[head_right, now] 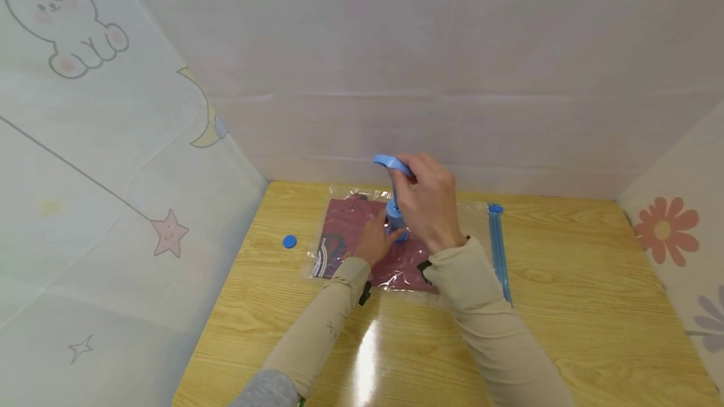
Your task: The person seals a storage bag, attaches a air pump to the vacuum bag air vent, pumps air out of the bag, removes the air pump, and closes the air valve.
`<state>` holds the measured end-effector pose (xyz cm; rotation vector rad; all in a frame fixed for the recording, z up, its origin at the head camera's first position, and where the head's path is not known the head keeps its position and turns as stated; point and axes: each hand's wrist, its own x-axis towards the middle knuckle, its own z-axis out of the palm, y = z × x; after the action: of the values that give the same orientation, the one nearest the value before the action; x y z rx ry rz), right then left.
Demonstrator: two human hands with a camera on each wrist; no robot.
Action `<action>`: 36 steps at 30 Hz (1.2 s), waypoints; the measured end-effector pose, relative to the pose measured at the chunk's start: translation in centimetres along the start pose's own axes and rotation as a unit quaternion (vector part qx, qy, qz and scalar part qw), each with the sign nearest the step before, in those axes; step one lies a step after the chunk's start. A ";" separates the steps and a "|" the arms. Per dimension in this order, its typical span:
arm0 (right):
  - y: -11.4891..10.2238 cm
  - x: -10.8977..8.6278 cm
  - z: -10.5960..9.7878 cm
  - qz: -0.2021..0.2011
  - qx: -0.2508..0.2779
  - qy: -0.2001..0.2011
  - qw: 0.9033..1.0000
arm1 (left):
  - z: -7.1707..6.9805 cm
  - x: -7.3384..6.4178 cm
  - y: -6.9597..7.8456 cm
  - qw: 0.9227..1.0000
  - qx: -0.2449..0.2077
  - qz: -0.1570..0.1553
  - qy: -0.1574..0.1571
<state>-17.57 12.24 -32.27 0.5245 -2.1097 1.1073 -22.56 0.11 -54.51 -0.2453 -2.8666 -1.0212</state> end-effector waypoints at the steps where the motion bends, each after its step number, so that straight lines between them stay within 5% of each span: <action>1: 0.0 0.0 0.0 0.000 0.000 0.000 1.000 | 0.0 0.0 0.0 1.000 0.000 -0.001 -0.001; 36: 0.2 -0.1 0.1 0.017 0.000 -0.003 1.000 | -0.2 -0.1 0.3 1.000 -0.025 -0.010 -0.012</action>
<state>-17.65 12.22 -32.52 0.4938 -2.1323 1.1259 -22.42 0.20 -54.14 -0.2339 -2.8724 -1.1023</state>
